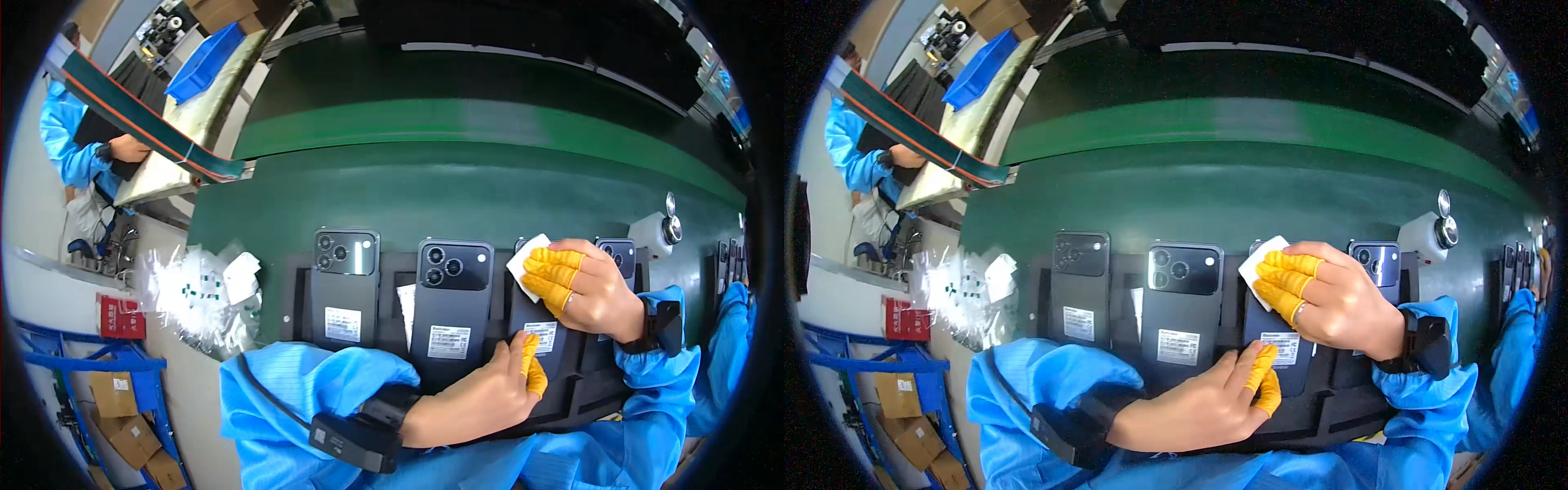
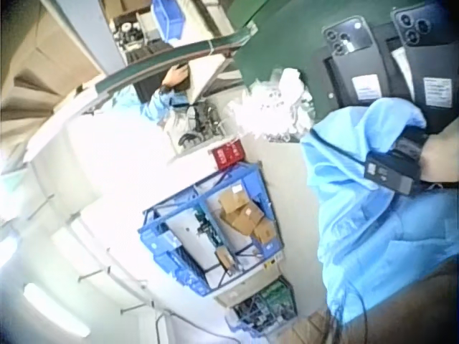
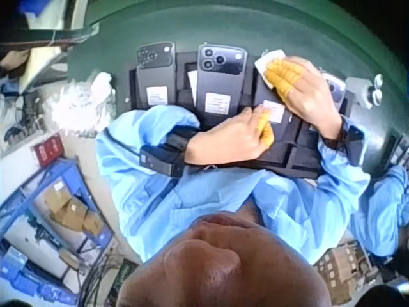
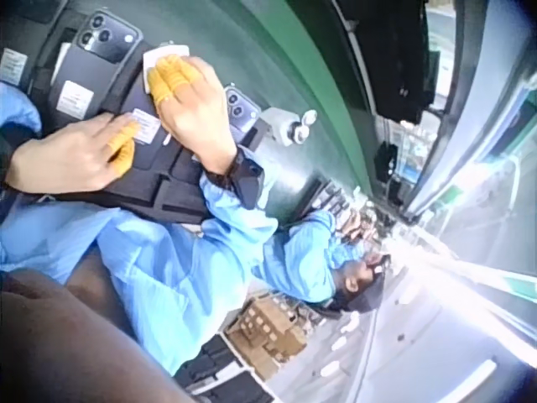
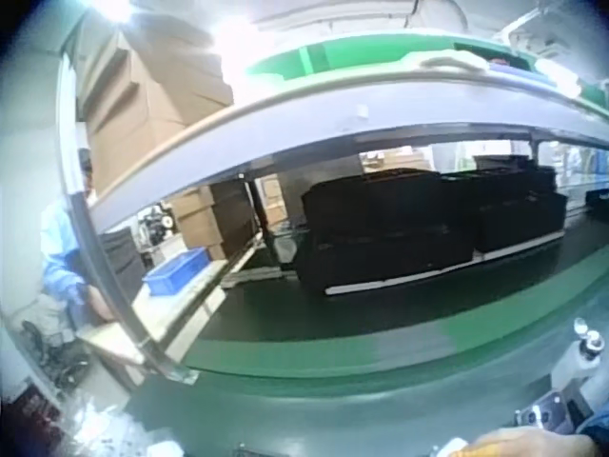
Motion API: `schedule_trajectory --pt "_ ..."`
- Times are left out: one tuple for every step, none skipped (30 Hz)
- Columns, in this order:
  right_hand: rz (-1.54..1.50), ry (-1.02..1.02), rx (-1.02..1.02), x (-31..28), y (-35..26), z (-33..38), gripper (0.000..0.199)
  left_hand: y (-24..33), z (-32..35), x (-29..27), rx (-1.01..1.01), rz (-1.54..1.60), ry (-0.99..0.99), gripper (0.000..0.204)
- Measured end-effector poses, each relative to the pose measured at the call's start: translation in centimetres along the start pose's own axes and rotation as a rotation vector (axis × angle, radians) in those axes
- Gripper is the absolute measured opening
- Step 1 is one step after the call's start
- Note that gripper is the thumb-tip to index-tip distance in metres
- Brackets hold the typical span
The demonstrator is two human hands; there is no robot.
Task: Cleaning the back panels and camera lenses of mobile phones on an assembly line.
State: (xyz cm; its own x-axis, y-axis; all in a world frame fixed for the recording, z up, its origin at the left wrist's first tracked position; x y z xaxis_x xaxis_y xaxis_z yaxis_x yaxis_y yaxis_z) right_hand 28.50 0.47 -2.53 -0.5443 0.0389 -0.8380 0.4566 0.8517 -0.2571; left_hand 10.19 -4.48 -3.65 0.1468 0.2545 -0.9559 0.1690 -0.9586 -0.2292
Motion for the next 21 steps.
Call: schedule_trajectory --pt "-0.005 0.009 -0.011 0.0 -0.1 0.0 0.029 0.1 0.0 0.0 -0.005 -0.010 -0.010 0.027" --pt "0.012 -0.015 -0.020 0.1 -0.2 0.0 0.029 0.1 0.1 0.1 -0.009 -0.017 -0.001 0.028" --pt "0.034 -0.041 -0.025 0.1 -0.1 0.0 0.029 0.1 0.0 0.1 -0.010 -0.024 0.016 0.028" --pt "0.036 -0.037 -0.029 0.1 -0.1 -0.2 0.029 0.0 0.0 0.1 -0.010 -0.030 0.014 0.028" --pt "0.010 -0.025 -0.048 0.2 -0.2 -0.5 0.028 0.0 0.0 0.1 -0.022 -0.025 0.020 0.029" --pt "-0.016 -0.014 -0.066 0.3 -0.3 -0.8 0.026 0.0 0.0 0.1 -0.033 -0.019 0.027 0.029" --pt "-0.014 -0.010 -0.069 0.6 -0.5 -0.8 0.026 -0.1 0.0 0.0 -0.032 -0.024 0.026 0.029" --pt "-0.036 0.016 -0.061 1.0 -0.7 -0.8 0.025 -0.1 0.0 0.0 -0.033 -0.026 0.024 0.029" --pt "-0.060 0.042 -0.055 1.2 -0.8 -0.8 0.025 -0.2 0.0 0.0 -0.035 -0.028 0.022 0.030" --pt "-0.061 0.046 -0.059 1.1 -0.7 -0.8 0.025 -0.3 0.1 0.1 -0.036 -0.033 0.018 0.030" --pt "-0.104 0.003 -0.028 0.8 -0.5 -0.6 0.024 -0.3 0.2 0.2 -0.020 -0.011 0.004 0.030" --pt "-0.148 -0.043 0.003 0.7 -0.3 -0.5 0.022 -0.3 0.1 0.2 -0.005 0.012 -0.008 0.029" --pt "-0.148 -0.041 0.000 0.7 -0.2 -0.6 0.022 -0.4 0.1 0.2 -0.006 0.009 -0.011 0.029" --pt "-0.146 -0.028 -0.012 0.7 -0.1 -0.6 0.020 -0.5 0.0 0.1 -0.002 0.011 -0.025 0.029" --pt "-0.142 -0.018 -0.018 0.7 -0.2 -0.4 0.018 -0.4 -0.1 0.1 0.004 0.018 -0.036 0.029" --pt "-0.137 -0.016 -0.014 0.8 -0.1 -0.4 0.018 -0.3 -0.3 -0.1 0.010 0.017 -0.033 0.029" --pt "-0.171 0.058 -0.041 0.8 -0.1 -0.6 0.016 -0.4 -0.4 -0.4 0.004 0.008 -0.043 0.030" --pt "-0.202 0.119 -0.045 0.7 0.0 -0.5 0.014 -0.5 -0.5 -0.2 0.007 0.020 -0.040 0.030" --pt "-0.226 0.084 -0.019 0.1 0.3 -0.4 0.013 -0.7 -0.4 0.0 -0.012 0.028 -0.008 0.030" --pt "-0.248 0.049 0.009 -0.7 0.8 -0.5 0.012 -1.0 -0.2 0.2 -0.030 0.038 0.026 0.031" --pt "-0.258 0.003 0.062 -1.5 1.3 0.2 0.011 -0.9 -0.2 0.0 -0.037 0.049 0.036 0.031"
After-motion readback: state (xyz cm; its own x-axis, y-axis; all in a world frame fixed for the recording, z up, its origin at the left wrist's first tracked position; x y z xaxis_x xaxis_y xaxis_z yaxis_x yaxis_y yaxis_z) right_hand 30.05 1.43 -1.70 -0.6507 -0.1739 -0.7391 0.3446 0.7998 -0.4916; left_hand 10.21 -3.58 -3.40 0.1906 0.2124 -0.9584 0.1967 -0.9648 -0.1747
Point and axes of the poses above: each hand's wrist, its own z-axis away from the middle knuckle, its own x-axis out of the palm, y = z × x, the point moved 2 cm from there along -z, towards the middle knuckle, and after that the axes turned 12 degrees about -z, right-handed, at the moved point
